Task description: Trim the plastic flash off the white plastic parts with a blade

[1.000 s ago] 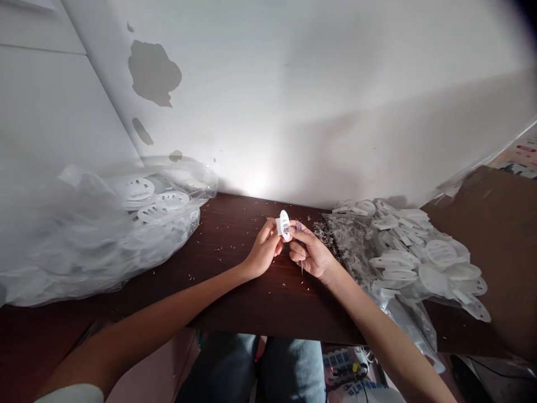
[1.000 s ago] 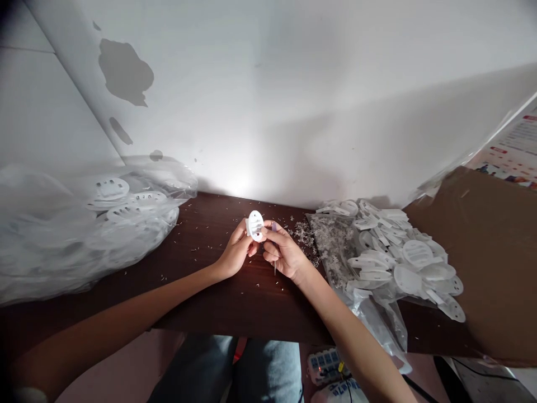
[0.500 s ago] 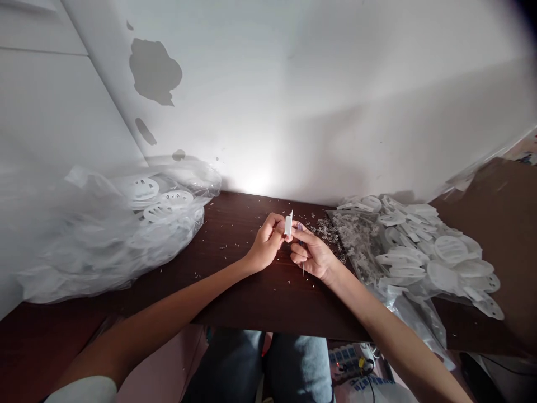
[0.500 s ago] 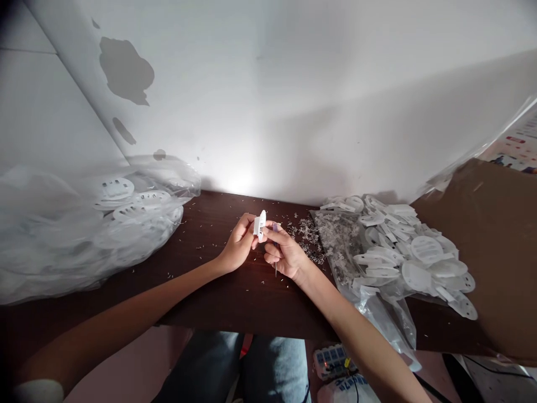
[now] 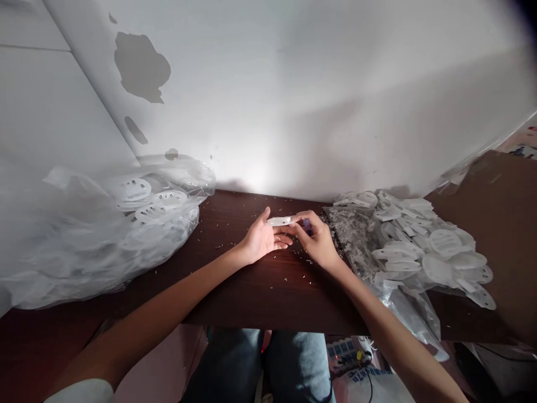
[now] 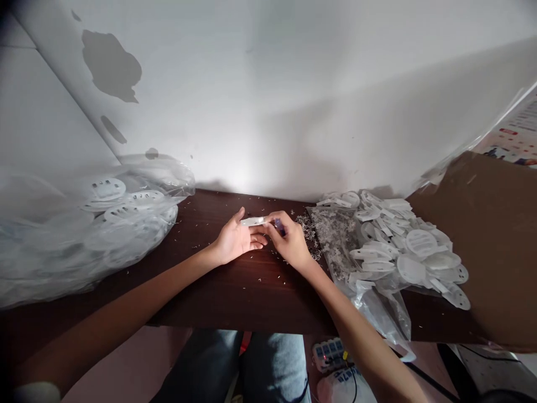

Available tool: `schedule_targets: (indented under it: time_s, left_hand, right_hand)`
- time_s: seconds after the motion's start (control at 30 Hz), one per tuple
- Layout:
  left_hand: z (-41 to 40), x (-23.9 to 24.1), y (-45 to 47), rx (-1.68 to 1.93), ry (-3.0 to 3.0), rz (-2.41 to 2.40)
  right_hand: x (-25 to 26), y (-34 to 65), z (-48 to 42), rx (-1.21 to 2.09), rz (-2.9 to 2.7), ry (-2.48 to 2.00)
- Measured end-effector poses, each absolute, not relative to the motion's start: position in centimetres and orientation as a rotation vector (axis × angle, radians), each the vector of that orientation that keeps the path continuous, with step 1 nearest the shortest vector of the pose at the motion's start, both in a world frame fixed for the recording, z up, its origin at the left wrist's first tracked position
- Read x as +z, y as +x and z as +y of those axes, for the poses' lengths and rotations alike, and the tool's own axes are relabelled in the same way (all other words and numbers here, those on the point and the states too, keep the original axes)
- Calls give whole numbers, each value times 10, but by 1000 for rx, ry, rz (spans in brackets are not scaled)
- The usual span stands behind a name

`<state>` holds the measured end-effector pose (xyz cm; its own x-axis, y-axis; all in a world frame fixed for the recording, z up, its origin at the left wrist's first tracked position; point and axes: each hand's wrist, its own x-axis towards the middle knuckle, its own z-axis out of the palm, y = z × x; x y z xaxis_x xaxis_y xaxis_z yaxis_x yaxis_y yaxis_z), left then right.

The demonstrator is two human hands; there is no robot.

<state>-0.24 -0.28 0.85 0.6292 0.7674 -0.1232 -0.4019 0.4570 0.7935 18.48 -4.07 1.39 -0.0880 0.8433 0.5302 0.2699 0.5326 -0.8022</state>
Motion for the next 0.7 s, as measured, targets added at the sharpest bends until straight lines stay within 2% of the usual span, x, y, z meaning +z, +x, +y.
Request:
schedule_targets:
  time_s: [0.07,0.17,0.33,0.7]
  left_hand:
    - [-4,13,-4,671,759,502]
    - [-5,11,-4,779,768,572]
    - [-1,3,-3,1063,847,698]
    - [-4,-2,-5,1452,1588,894]
  right_hand:
    - [12,195,-38,343,-1879,-972]
    - [8,201,-34,182,-2022,-1029]
    - [8,191,-32,204,-1940,-1149]
    - [7,180,-36,279,-1917,-1151]
